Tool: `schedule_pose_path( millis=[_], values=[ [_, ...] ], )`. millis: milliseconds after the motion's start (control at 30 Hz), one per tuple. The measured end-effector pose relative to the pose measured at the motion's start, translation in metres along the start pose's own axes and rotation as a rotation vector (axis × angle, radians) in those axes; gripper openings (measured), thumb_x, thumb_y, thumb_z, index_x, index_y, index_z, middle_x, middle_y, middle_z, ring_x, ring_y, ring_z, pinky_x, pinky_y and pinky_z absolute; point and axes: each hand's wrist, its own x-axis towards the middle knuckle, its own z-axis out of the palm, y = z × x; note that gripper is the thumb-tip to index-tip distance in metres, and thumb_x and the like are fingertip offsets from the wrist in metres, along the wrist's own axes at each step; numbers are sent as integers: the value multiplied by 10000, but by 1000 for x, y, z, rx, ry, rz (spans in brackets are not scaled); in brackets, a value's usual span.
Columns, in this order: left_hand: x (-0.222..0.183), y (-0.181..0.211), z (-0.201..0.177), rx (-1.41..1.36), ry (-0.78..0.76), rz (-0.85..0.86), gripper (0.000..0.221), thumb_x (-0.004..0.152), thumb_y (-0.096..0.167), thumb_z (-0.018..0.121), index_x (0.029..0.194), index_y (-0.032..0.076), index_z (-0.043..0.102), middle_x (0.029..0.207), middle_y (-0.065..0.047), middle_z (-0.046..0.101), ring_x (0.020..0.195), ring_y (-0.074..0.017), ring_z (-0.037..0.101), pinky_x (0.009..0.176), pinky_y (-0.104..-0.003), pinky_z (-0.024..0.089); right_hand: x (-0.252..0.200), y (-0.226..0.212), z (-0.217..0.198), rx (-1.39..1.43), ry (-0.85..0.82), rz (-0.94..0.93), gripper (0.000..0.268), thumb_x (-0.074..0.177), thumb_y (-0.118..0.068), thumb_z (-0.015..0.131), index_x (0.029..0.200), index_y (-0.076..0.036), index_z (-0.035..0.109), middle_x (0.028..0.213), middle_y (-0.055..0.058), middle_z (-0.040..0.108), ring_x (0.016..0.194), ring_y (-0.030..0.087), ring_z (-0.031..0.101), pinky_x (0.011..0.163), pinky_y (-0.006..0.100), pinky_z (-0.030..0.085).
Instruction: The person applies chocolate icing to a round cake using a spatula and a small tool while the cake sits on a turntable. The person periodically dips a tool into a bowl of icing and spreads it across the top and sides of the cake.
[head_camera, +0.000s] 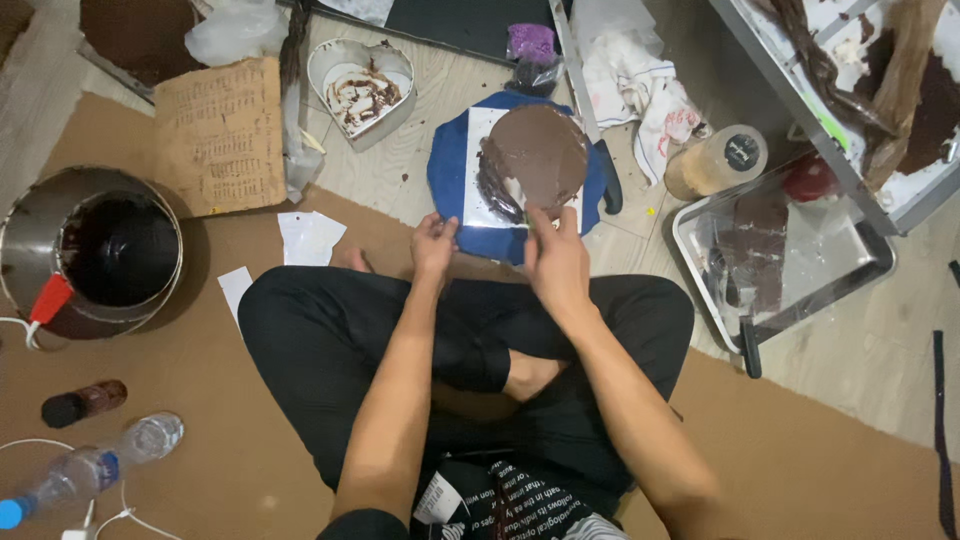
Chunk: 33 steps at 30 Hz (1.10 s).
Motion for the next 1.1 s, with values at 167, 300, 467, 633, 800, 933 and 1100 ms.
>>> schedule_pose_path(
  millis=[167, 300, 467, 633, 800, 933, 1100],
  values=[
    [3, -2, 0, 28, -3, -8, 391, 957, 266, 781, 1284, 77, 679, 1006, -156, 760, 785, -219, 740, 641, -323, 668, 10, 14, -8, -70, 16, 43, 409, 927, -49, 625, 1324, -133, 676, 1135, 136, 515, 849, 448, 709, 695, 547, 620],
    [14, -19, 2, -33, -5, 14, 431, 937, 259, 800, 1285, 48, 658, 972, -160, 744, 740, -201, 702, 611, -297, 661, 14, 43, -9, -131, 62, 112, 395, 936, -46, 650, 1318, -139, 678, 1134, 126, 506, 851, 445, 709, 676, 548, 620],
    [4, -9, -2, -4, -55, -43, 390, 969, 256, 771, 1274, 47, 647, 1021, -166, 738, 791, -229, 747, 645, -318, 664, 12, 54, -22, -33, 132, 140, 373, 947, 17, 618, 1303, -58, 701, 1127, 149, 515, 876, 392, 703, 759, 460, 603],
    [-7, -23, 0, -110, -221, -179, 704, 932, 244, 811, 1452, -64, 450, 1216, -325, 616, 846, -383, 775, 731, -432, 682, 9, 24, 1, 25, 170, 11, 420, 910, -13, 652, 1327, -49, 689, 1085, 151, 520, 881, 427, 658, 776, 493, 569],
    [-27, -3, -1, -11, -383, -176, 554, 892, 251, 850, 1280, -46, 588, 993, -284, 745, 846, -374, 781, 722, -450, 644, 23, 5, 27, -32, 69, -47, 437, 877, -56, 614, 1296, -132, 707, 1075, 116, 505, 978, 355, 615, 741, 461, 582],
    [-30, 8, -3, 16, -404, -197, 534, 900, 264, 843, 1266, -39, 599, 1013, -283, 752, 868, -363, 787, 722, -429, 639, 38, 16, 18, -129, 78, 8, 397, 862, -46, 647, 1245, -122, 715, 1056, 116, 508, 966, 345, 591, 713, 471, 596],
    [-37, 22, -6, -12, -414, -233, 576, 902, 268, 827, 1290, -59, 555, 1000, -276, 748, 842, -341, 788, 722, -384, 638, 37, 46, 10, -114, 163, 126, 426, 889, -26, 641, 1307, -93, 691, 1084, 138, 502, 968, 390, 584, 721, 527, 591]
  ],
)
